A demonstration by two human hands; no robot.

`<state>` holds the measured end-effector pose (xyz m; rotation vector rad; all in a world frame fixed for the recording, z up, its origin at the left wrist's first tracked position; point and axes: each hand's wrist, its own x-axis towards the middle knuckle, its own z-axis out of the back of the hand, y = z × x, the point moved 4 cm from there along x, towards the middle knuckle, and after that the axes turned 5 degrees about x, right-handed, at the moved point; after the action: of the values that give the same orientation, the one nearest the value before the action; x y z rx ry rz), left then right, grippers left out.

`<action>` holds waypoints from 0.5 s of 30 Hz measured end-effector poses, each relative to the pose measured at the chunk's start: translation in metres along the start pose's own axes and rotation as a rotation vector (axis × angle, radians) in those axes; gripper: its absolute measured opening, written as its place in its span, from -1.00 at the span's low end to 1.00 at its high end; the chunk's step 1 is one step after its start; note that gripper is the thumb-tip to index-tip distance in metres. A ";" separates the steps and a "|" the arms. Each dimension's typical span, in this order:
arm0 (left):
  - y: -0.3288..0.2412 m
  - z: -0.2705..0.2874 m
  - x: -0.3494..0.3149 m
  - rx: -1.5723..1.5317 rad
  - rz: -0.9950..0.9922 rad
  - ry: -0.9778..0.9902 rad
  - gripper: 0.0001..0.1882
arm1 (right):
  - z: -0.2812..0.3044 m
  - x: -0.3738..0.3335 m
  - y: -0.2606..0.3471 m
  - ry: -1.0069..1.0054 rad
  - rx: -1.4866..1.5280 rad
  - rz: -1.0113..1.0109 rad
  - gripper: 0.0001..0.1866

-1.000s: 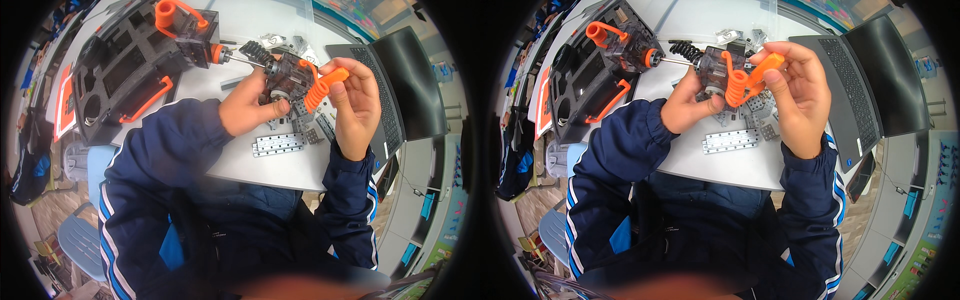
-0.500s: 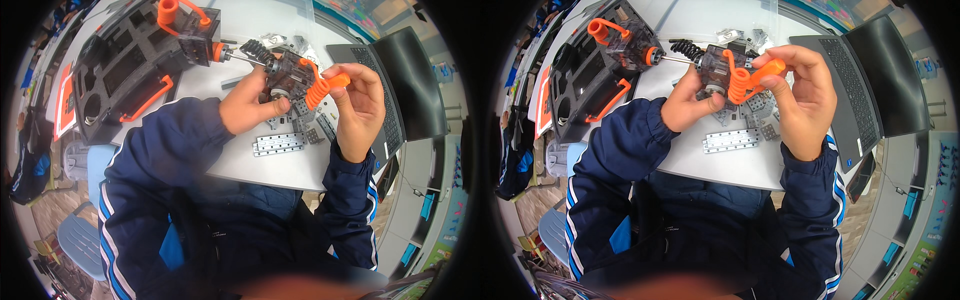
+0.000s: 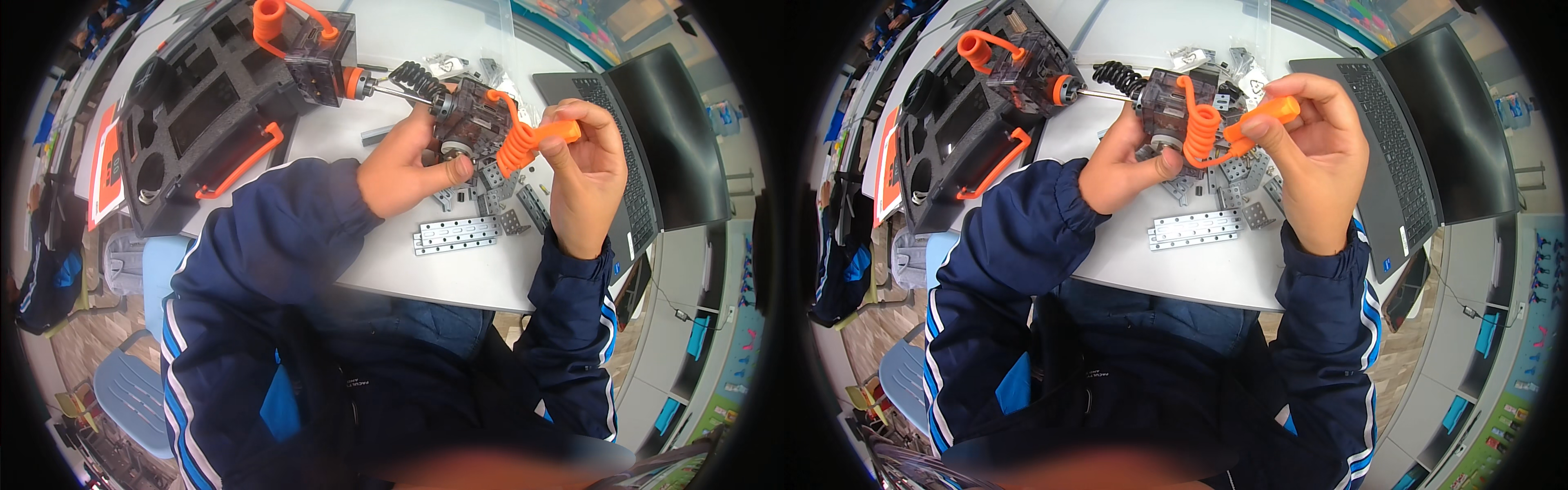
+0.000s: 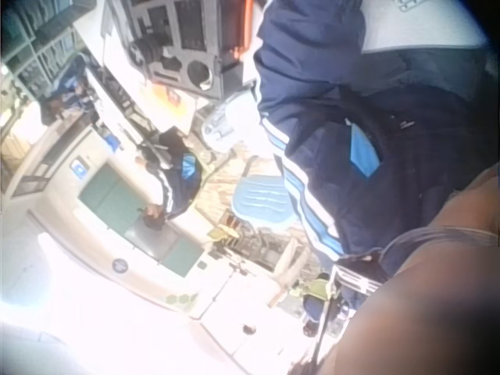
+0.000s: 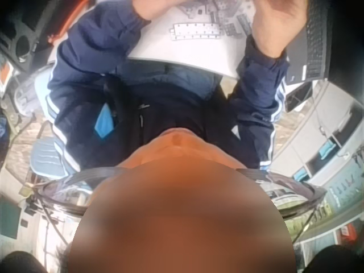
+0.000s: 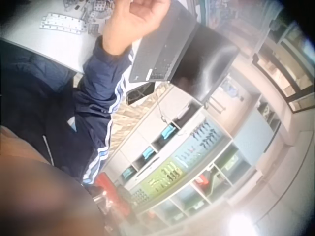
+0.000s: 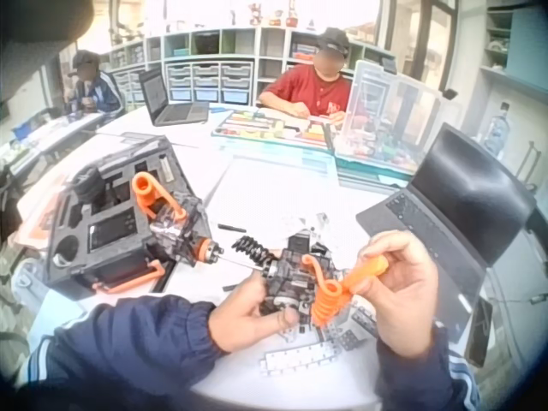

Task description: The person assembles a mechanical device using metal brackets, screws, and a motor with an orange coiled cable. They use an orange screwdriver to fasten components together, repeatedly aligning and tightening parts while holding the motor assembly.

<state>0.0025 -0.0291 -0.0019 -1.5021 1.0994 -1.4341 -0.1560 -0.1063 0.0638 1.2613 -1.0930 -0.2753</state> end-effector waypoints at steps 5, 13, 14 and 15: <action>0.002 0.000 0.000 0.023 0.021 0.000 -0.29 | 0.000 0.002 0.002 0.007 0.070 -0.007 -0.67; 0.003 0.000 -0.001 0.023 0.038 0.012 -0.31 | -0.003 -0.001 0.006 0.039 -0.043 -0.057 -0.72; 0.003 0.000 -0.001 0.015 0.039 0.010 -0.30 | -0.004 0.000 0.007 0.055 -0.082 -0.019 -0.72; 0.003 0.000 -0.001 0.007 0.039 0.009 -0.30 | -0.004 0.001 0.007 0.078 -0.113 0.007 -0.73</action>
<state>0.0021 -0.0296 -0.0053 -1.4626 1.1221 -1.4174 -0.1550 -0.1017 0.0705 1.1582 -1.0018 -0.2766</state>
